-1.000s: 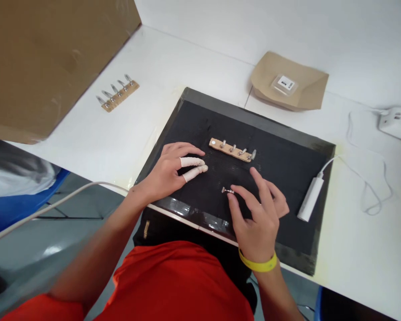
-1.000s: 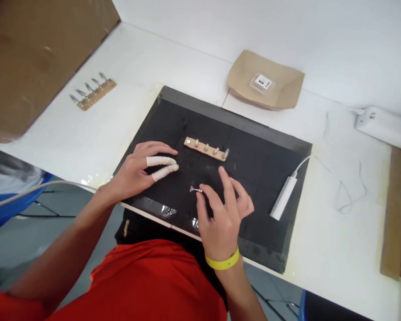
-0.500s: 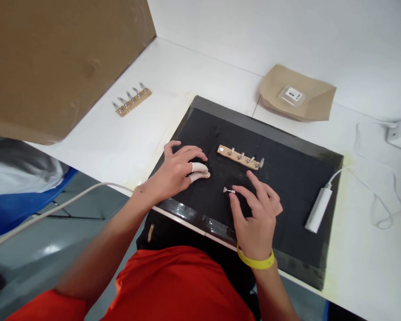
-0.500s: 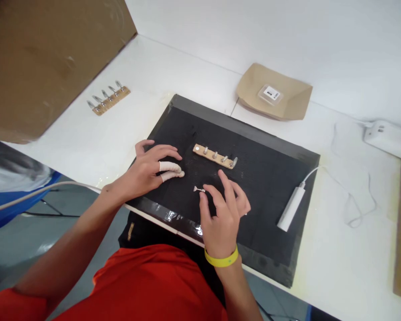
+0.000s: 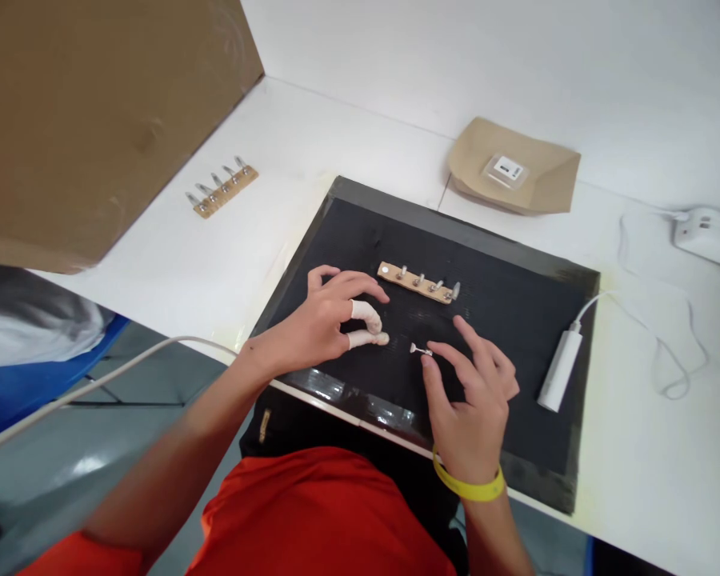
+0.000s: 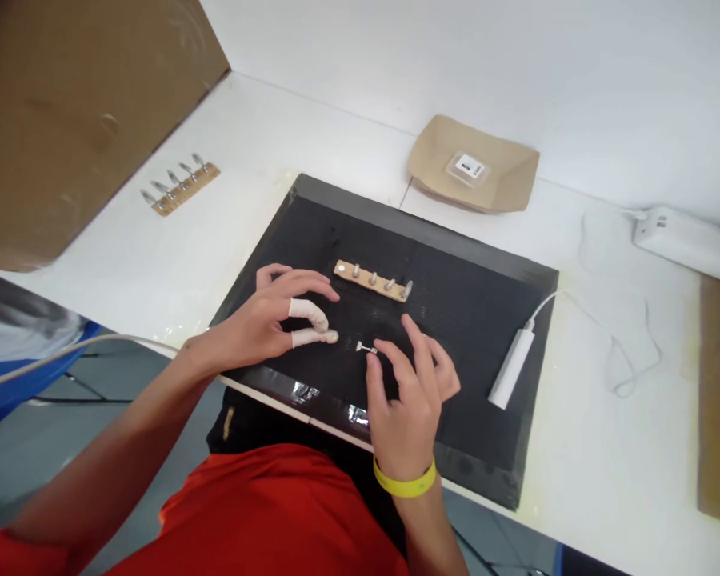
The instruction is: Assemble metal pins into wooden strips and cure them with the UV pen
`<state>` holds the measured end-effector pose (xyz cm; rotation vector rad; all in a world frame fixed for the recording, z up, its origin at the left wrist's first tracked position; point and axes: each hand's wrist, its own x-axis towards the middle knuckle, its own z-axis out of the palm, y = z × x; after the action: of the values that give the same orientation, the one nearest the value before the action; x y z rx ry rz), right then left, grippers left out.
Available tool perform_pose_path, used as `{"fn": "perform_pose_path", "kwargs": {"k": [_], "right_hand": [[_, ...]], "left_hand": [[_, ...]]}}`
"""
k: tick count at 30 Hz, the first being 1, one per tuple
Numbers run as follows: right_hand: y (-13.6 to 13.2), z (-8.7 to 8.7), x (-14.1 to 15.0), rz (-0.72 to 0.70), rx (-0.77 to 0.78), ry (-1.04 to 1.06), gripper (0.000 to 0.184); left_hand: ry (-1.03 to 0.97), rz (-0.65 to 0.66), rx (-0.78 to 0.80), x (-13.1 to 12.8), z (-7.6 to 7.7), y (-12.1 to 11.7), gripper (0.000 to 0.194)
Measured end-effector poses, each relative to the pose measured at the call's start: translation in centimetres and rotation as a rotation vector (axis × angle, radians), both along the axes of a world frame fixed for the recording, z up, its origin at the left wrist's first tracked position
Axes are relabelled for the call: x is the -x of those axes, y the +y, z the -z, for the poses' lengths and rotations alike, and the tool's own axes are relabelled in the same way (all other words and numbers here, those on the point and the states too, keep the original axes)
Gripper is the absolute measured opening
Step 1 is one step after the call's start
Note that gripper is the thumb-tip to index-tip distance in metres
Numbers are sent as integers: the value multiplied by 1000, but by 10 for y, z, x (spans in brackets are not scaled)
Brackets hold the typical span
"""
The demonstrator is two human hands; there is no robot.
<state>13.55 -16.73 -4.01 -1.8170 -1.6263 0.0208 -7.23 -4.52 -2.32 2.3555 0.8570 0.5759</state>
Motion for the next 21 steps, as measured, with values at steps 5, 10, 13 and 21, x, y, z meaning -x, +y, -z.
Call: {"fn": "perform_pose_path", "kwargs": {"k": [5, 10, 13, 21], "right_hand": [[-9, -8, -17, 77, 4, -1, 11], [-22, -15, -38, 229, 12, 20, 14], [-29, -15, -46, 267, 24, 33, 14], [-37, -13, -55, 292, 20, 67, 11]], "left_hand": [[23, 130, -35, -28, 1, 1, 11], [14, 253, -116, -66, 4, 3, 8], [34, 291, -131, -84, 2, 4, 9], [24, 313, -52, -97, -2, -3, 18]]}}
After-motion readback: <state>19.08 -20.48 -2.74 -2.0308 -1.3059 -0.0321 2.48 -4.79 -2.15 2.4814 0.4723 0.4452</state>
